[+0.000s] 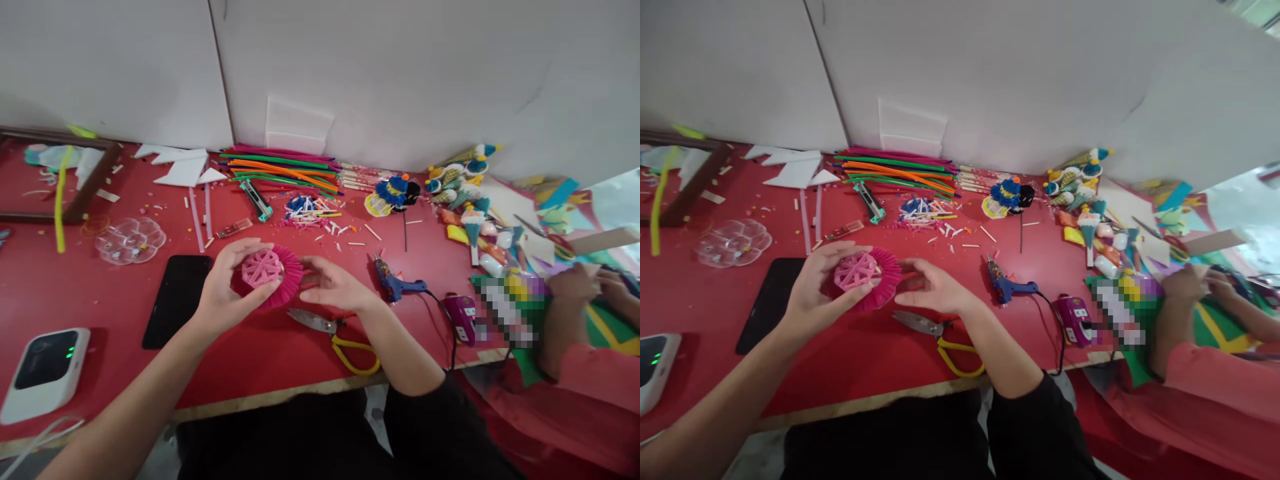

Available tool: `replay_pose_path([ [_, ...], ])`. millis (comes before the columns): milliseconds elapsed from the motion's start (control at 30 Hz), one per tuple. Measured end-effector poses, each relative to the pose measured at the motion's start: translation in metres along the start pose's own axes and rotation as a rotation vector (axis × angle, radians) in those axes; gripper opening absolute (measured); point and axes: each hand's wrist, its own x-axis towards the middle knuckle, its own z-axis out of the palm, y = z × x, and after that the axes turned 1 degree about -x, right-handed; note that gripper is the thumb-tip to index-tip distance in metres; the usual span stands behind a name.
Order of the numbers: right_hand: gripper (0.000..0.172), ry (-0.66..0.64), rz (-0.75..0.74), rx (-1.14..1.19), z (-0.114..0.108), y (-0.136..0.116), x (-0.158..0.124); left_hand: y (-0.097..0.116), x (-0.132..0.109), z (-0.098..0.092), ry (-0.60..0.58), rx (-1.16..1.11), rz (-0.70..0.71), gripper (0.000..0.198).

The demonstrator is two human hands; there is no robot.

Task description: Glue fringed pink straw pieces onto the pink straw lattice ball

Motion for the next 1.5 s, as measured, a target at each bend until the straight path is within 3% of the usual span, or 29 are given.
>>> replay_pose_path([
  [133, 0.056, 0.098, -0.032, 0.019, 0.003, 0.021, -0.005, -0.005, 0.001, 0.015, -0.041, -0.177, 0.037, 0.055],
  [267, 0.051, 0.144, -0.106, -0.024, 0.009, 0.028, -0.002, -0.012, 0.002, 0.022, -0.068, -0.201, 0.079, 0.054],
  [433, 0.052, 0.266, -0.205, -0.039, 0.01, 0.034, 0.001, -0.038, -0.003, 0.022, 0.098, -0.156, 0.112, 0.065],
  [600, 0.049, 0.364, -0.304, 0.011, 0.009, 0.036, 0.003, -0.046, -0.01, 0.032, -0.008, -0.233, 0.022, 0.078],
  [800, 0.038, 0.33, -0.268, -0.027, 0.01, 0.033, 0.002, -0.025, -0.014, 0.045, 0.008, -0.516, -0.291, 0.062],
  [900, 0.035, 0.308, -0.22, 0.071, 0.012, 0.033, 0.001, -0.026, -0.015, 0.046, 0.061, -0.624, -0.349, 0.059],
  [1100, 0.024, 0.358, -0.315, -0.028, 0.013, 0.032, -0.001, -0.025, -0.013, 0.045, 0.023, -0.633, -0.386, 0.063],
  [1300, 0.017, 0.324, -0.489, -0.204, 0.013, 0.032, -0.003, -0.014, -0.008, 0.044, -0.046, -0.427, -0.302, 0.054],
  [1500, 0.018, 0.238, -0.489, -0.055, 0.014, 0.038, -0.003, -0.027, -0.013, 0.04, 0.03, -0.381, -0.211, 0.063],
])
